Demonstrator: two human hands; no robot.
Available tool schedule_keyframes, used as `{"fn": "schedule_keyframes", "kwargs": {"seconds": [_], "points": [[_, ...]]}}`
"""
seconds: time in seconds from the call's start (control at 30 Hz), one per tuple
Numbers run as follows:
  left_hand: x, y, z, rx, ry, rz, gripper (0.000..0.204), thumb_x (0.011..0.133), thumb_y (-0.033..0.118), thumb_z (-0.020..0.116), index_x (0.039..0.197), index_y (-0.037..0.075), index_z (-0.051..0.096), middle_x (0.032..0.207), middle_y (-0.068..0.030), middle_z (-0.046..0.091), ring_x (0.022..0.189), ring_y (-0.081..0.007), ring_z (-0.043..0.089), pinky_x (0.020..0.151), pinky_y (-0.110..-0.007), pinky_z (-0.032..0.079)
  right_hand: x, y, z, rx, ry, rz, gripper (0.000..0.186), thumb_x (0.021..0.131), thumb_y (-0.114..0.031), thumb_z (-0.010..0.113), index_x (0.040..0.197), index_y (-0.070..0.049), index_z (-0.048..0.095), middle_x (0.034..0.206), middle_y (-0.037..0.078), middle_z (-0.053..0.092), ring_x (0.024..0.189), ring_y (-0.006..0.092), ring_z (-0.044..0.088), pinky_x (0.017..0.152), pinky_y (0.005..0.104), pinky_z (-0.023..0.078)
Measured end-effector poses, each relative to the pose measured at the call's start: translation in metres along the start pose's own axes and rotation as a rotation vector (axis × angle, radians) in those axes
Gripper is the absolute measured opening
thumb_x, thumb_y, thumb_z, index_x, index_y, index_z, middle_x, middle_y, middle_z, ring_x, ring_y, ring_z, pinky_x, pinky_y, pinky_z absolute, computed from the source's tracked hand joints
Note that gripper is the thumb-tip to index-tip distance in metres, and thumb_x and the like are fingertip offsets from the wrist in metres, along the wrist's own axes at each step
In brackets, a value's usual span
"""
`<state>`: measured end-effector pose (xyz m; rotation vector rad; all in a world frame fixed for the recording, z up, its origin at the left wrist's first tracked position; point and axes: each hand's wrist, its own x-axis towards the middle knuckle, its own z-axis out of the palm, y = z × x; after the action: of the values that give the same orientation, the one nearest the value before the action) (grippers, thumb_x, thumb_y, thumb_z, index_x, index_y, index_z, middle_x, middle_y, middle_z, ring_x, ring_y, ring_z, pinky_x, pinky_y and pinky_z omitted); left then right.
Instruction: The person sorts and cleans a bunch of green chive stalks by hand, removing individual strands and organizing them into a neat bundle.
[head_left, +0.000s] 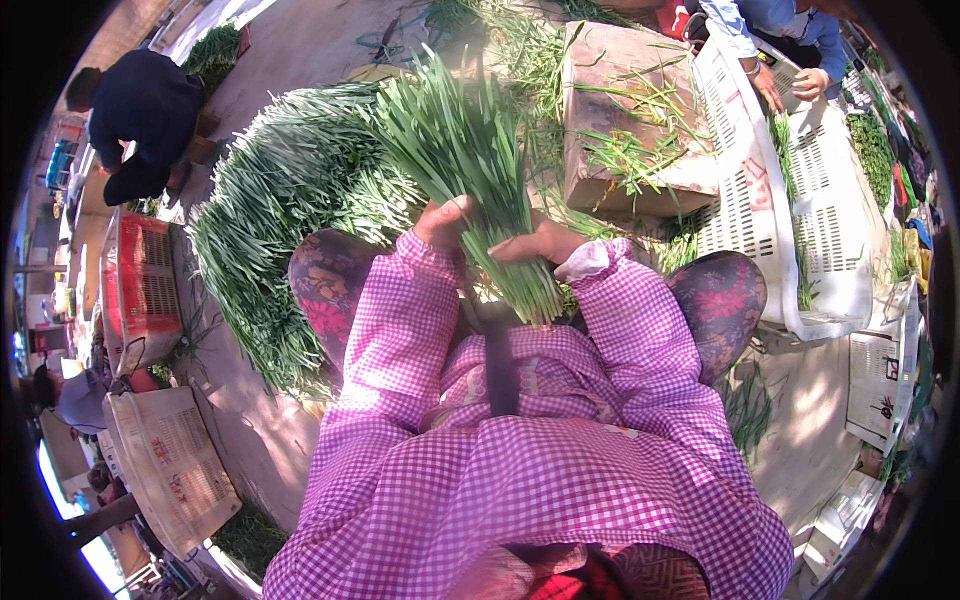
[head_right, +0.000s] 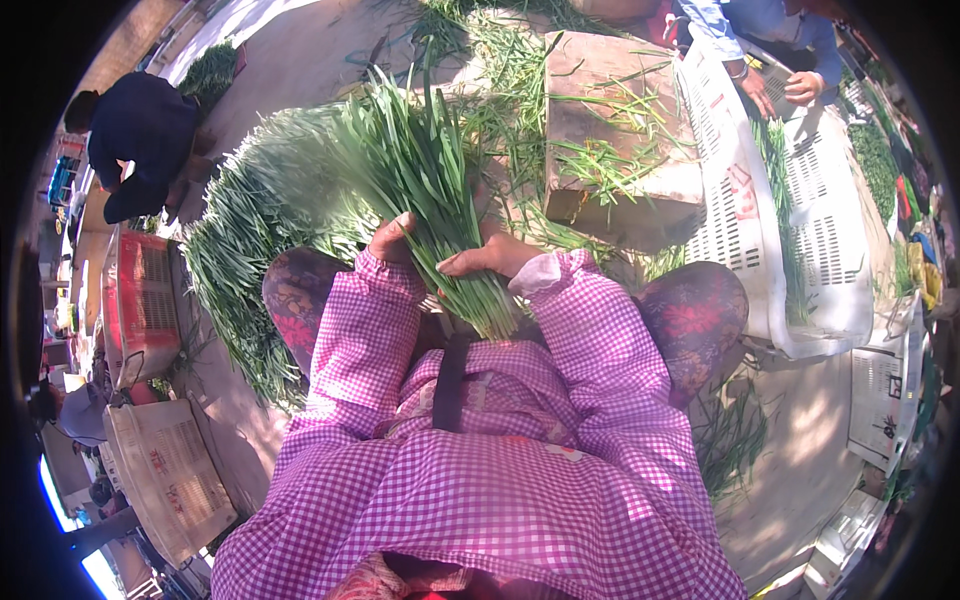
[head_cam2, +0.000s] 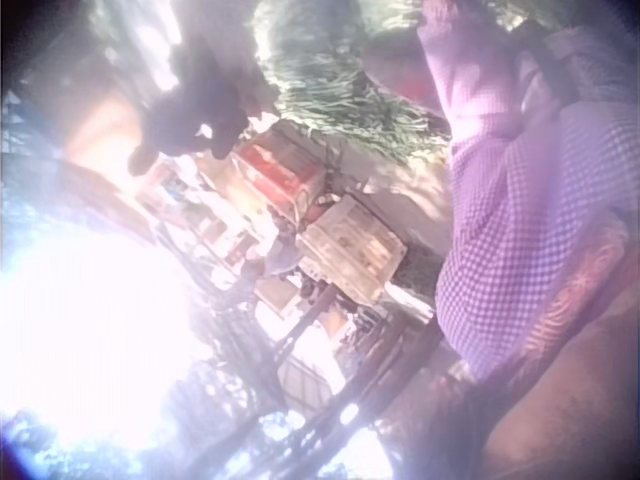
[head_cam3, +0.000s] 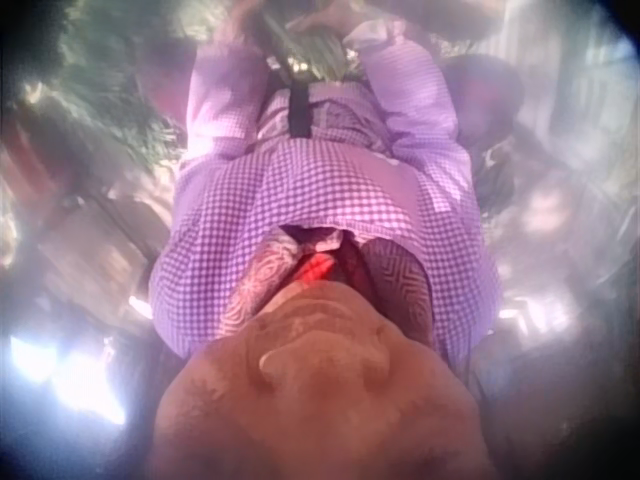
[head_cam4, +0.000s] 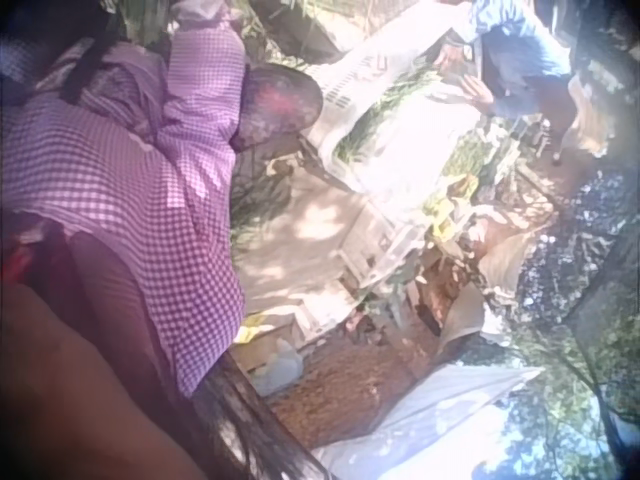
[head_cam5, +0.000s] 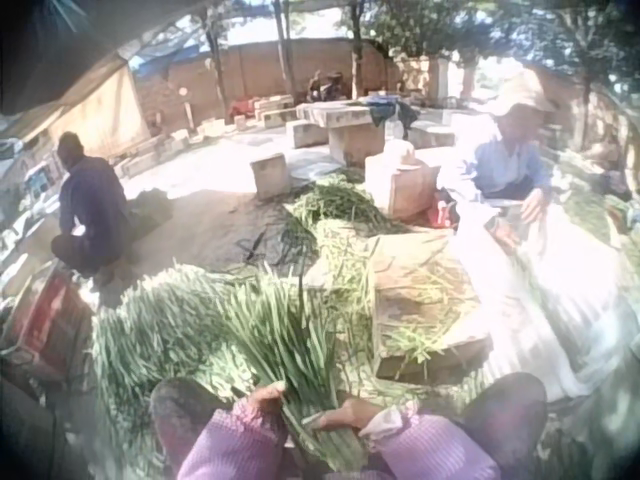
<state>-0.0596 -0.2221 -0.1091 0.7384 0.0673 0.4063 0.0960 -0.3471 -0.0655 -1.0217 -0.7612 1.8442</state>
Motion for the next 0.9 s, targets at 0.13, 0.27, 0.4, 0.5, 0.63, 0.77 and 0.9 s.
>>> {"fn": "schedule_keyframes", "kwargs": {"seconds": [0.13,0.27,0.4,0.5,0.63,0.77,0.9], "points": [[0.007,0.003,0.011,-0.028,0.011,0.011,0.076,0.069,0.026,0.059,0.135,-0.003,0.034,0.136,-0.0232,0.038,0.123,-0.0327,0.043,0.101,-0.044,0.038,0.005,0.009,-0.003,-0.132,-0.017,-0.049,0.047,0.075,-0.013,0.07,0.117,0.0,0.051,0.103,0.009,0.062,0.091,0.0168,0.06,0.08,0.0294,0.049],[0.008,0.005,0.029,-0.135,0.056,0.022,0.072,0.073,0.028,0.053,0.134,-0.006,0.033,0.141,-0.0228,0.031,0.13,-0.0326,0.034,0.108,-0.044,0.029,0.007,0.004,-0.003,-0.341,-0.022,-0.049,0.057,0.079,-0.036,0.07,0.118,0.001,0.051,0.104,0.008,0.06,0.095,0.0165,0.057,0.084,0.0303,0.046],[0.005,0.014,0.043,-0.264,0.186,0.098,0.074,0.071,0.026,0.054,0.134,-0.007,0.032,0.138,-0.0223,0.036,0.12,-0.0326,0.045,0.098,-0.044,0.041,-0.003,-0.007,-0.003,-0.473,-0.005,-0.231,0.081,0.078,-0.057,0.062,0.127,0.004,0.042,0.118,0.012,0.053,0.11,0.0211,0.049,0.093,0.0319,0.04],[0.005,0.021,0.041,-0.422,-0.008,0.208,0.065,0.073,0.024,0.053,0.13,-0.004,0.039,0.132,-0.0216,0.042,0.116,-0.0363,0.048,0.097,-0.051,0.04,-0.001,-0.013,-0.014,-0.441,0.032,-0.445,0.078,0.082,-0.053,0.059,0.133,0.002,0.038,0.124,0.012,0.05,0.114,0.0196,0.048,0.094,0.0317,0.04],[0.009,0.025,0.029,-0.311,0.193,0.322,0.046,0.08,0.031,0.058,0.114,0.0,0.054,0.119,-0.0186,0.053,0.11,-0.0382,0.051,0.09,-0.054,0.046,-0.004,-0.021,-0.016,-0.079,0.11,-0.414,0.055,0.091,-0.038,0.053,0.128,0.0,0.046,0.118,0.007,0.055,0.108,0.0131,0.052,0.093,0.028,0.041],[0.008,0.026,0.021,-0.405,0.273,0.357,0.038,0.088,0.029,0.046,0.113,0.001,0.054,0.114,-0.0189,0.055,0.107,-0.0384,0.053,0.09,-0.055,0.046,0.0,-0.017,-0.02,-0.059,0.146,-0.464,0.042,0.093,-0.029,0.052,0.125,-0.002,0.05,0.111,0.007,0.057,0.101,0.0147,0.056,0.088,0.0269,0.045],[0.009,0.034,0.027,-0.392,0.3,0.428,0.042,0.077,0.023,0.054,0.112,0.0,0.056,0.105,-0.0178,0.061,0.105,-0.0344,0.056,0.1,-0.058,0.034,-0.006,-0.027,-0.018,0.203,0.147,-0.482,0.031,0.094,-0.014,0.045,0.122,-0.001,0.049,0.103,0.006,0.055,0.095,0.0237,0.062,0.08,0.0291,0.05]]}}
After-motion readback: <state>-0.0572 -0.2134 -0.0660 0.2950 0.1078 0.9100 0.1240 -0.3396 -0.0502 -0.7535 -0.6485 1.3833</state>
